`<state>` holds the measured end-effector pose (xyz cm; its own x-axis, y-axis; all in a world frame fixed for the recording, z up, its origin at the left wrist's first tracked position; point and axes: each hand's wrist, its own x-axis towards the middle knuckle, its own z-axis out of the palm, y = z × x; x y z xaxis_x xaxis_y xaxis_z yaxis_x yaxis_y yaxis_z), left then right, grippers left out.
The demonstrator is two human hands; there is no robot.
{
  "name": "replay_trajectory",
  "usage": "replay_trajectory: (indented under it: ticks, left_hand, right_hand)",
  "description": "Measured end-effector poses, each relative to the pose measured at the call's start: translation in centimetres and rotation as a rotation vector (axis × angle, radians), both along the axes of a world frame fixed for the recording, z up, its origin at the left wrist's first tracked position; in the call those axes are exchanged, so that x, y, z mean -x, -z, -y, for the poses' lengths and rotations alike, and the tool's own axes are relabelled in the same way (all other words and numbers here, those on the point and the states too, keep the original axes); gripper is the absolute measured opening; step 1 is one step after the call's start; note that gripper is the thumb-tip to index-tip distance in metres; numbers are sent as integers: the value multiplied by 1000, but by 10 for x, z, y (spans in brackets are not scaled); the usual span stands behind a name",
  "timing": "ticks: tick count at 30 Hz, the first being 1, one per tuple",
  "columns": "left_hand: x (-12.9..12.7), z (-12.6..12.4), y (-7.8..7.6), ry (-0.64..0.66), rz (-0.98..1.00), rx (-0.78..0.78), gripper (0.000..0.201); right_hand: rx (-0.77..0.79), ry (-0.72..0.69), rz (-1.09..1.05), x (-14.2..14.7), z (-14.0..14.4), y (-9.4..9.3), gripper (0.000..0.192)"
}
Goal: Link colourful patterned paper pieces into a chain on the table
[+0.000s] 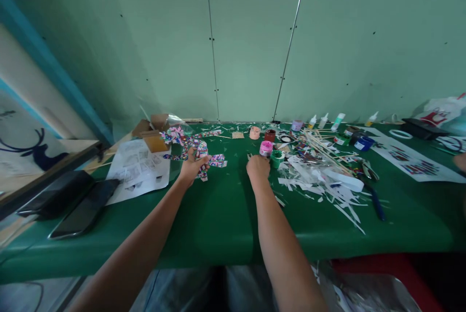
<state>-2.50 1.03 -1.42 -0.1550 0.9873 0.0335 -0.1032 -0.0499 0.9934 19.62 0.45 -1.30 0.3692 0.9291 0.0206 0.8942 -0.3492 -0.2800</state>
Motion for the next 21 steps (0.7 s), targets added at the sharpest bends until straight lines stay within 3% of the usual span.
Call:
replay_trajectory:
  ticks: [4,9,16,19,21]
  left_hand:
    - [5,-2,0,-14,-27,-29,68]
    - [10,-4,1,-90,-134,-47,67]
    - [14,-3,-4,-117,-227,-47,69]
    - [18,-4,-5,-193,-307,-34,68]
    - [21,-5,-6,-267,-325,-30,67]
  right_hand:
    - [-18,-68,-29,3,-1,-3,32]
    - [52,-93,1,19,17,-13,63]
    - [64,-262,113,34,20,-11,31]
    - [35,-247,46,33,14,-5,23]
    - [-64,-290,-76,33,11,-3,21]
